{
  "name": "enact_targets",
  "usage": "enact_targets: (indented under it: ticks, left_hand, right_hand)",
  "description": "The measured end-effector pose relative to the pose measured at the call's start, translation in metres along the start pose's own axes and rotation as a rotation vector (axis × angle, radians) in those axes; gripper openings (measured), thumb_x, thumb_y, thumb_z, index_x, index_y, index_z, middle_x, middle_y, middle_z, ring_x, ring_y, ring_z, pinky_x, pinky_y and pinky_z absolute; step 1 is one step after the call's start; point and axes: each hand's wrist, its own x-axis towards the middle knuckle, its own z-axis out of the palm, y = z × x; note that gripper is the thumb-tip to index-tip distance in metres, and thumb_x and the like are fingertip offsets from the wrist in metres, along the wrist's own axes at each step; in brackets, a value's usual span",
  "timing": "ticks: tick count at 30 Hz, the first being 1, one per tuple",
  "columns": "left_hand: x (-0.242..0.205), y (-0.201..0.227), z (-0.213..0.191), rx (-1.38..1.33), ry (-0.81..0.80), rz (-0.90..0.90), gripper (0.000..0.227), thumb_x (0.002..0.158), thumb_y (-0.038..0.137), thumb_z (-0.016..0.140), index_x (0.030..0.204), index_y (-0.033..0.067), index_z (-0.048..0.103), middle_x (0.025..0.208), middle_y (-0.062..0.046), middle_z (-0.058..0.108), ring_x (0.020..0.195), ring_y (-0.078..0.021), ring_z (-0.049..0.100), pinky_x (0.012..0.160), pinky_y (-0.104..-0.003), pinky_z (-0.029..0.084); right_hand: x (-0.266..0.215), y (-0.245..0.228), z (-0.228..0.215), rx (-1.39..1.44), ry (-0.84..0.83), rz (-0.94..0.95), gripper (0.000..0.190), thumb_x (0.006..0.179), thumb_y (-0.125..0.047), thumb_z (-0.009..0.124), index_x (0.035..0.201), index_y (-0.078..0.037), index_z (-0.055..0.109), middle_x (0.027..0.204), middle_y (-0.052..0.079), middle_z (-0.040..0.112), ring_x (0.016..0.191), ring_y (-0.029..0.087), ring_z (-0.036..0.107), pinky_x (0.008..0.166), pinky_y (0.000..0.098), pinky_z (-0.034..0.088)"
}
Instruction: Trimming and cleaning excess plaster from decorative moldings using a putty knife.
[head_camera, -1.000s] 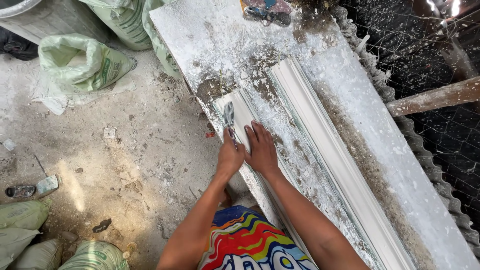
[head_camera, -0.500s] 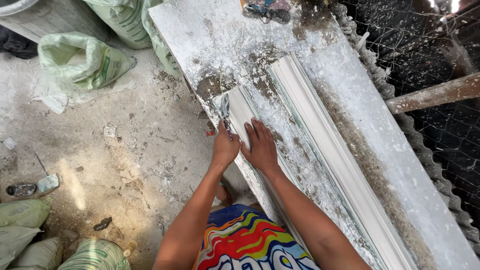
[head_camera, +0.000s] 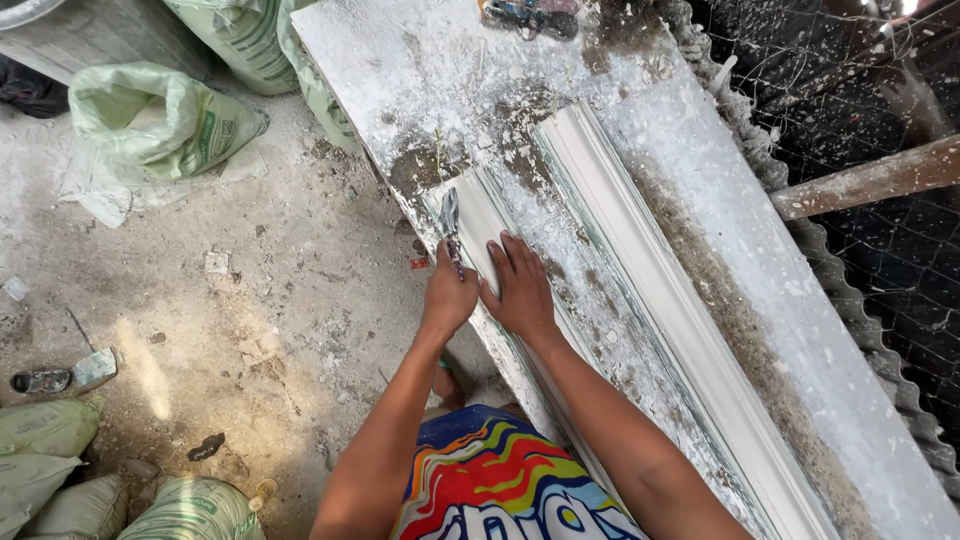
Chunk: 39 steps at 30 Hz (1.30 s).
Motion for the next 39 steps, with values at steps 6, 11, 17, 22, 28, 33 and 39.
enact_targets:
  ticks: [6, 11, 17, 22, 28, 33, 39]
  left_hand:
    - [0.021, -0.007, -0.009, -0.050, 0.046, 0.099, 0.070, 0.093, 0.014, 0.057, 0.154, -0.0025, 0.029, 0.113, -0.032, 0.070, 0.101, -0.0445, 0.072, 0.092, -0.048, 0.057]
    - [0.010, 0.017, -0.023, -0.021, -0.064, -0.053, 0.073, 0.095, 0.016, 0.054, 0.158, 0.0011, 0.022, 0.108, -0.026, 0.071, 0.093, -0.0375, 0.074, 0.089, -0.046, 0.057]
    - [0.028, -0.003, -0.032, -0.132, 0.063, 0.120, 0.068, 0.098, 0.018, 0.055, 0.158, 0.0030, 0.027, 0.104, -0.020, 0.072, 0.086, -0.0302, 0.073, 0.080, -0.044, 0.056]
    - [-0.025, 0.013, -0.045, -0.160, -0.007, -0.091, 0.071, 0.098, 0.019, 0.049, 0.163, 0.0109, 0.023, 0.098, -0.024, 0.071, 0.083, -0.0352, 0.071, 0.077, -0.047, 0.056]
    - [-0.051, -0.040, -0.005, -0.222, 0.131, 0.090, 0.062, 0.100, 0.021, 0.053, 0.155, 0.0016, 0.030, 0.107, -0.022, 0.071, 0.094, -0.0331, 0.073, 0.085, -0.043, 0.056]
    - [-0.064, -0.033, -0.009, -0.236, 0.149, 0.225, 0.057, 0.104, 0.021, 0.051, 0.154, -0.0004, 0.033, 0.111, -0.023, 0.069, 0.095, -0.0354, 0.072, 0.084, -0.045, 0.055]
    - [-0.072, -0.017, -0.036, -0.168, 0.111, 0.087, 0.061, 0.100, 0.021, 0.053, 0.152, -0.0009, 0.031, 0.093, -0.020, 0.071, 0.077, -0.0314, 0.075, 0.071, -0.043, 0.057]
  right_hand:
    - [-0.003, -0.002, -0.002, 0.015, -0.002, 0.011, 0.063, 0.093, -0.034, 0.063, 0.148, -0.008, 0.048, 0.158, 0.019, 0.043, 0.149, 0.038, 0.037, 0.123, 0.0511, 0.028]
    - [0.001, -0.004, -0.003, -0.018, -0.057, 0.033, 0.064, 0.093, -0.036, 0.061, 0.149, -0.008, 0.046, 0.158, 0.019, 0.041, 0.149, 0.038, 0.035, 0.122, 0.0519, 0.026]
    - [0.001, -0.003, -0.005, -0.038, -0.073, 0.044, 0.064, 0.094, -0.038, 0.060, 0.149, -0.009, 0.047, 0.159, 0.018, 0.040, 0.149, 0.037, 0.034, 0.122, 0.0523, 0.026]
    - [0.000, -0.001, -0.003, -0.023, -0.053, 0.025, 0.063, 0.094, -0.037, 0.060, 0.149, -0.008, 0.046, 0.158, 0.019, 0.041, 0.149, 0.038, 0.035, 0.122, 0.0525, 0.028]
    - [0.000, -0.003, -0.004, -0.009, -0.027, 0.007, 0.063, 0.093, -0.034, 0.064, 0.148, -0.007, 0.047, 0.157, 0.019, 0.043, 0.148, 0.039, 0.037, 0.121, 0.0530, 0.030]
    - [0.000, -0.003, -0.005, -0.005, -0.013, 0.003, 0.064, 0.092, -0.033, 0.064, 0.148, -0.006, 0.047, 0.157, 0.020, 0.043, 0.147, 0.039, 0.038, 0.121, 0.0527, 0.029]
    - [0.000, -0.001, -0.002, -0.030, -0.057, 0.026, 0.064, 0.094, -0.035, 0.063, 0.149, -0.007, 0.046, 0.158, 0.019, 0.040, 0.148, 0.038, 0.035, 0.121, 0.0525, 0.026]
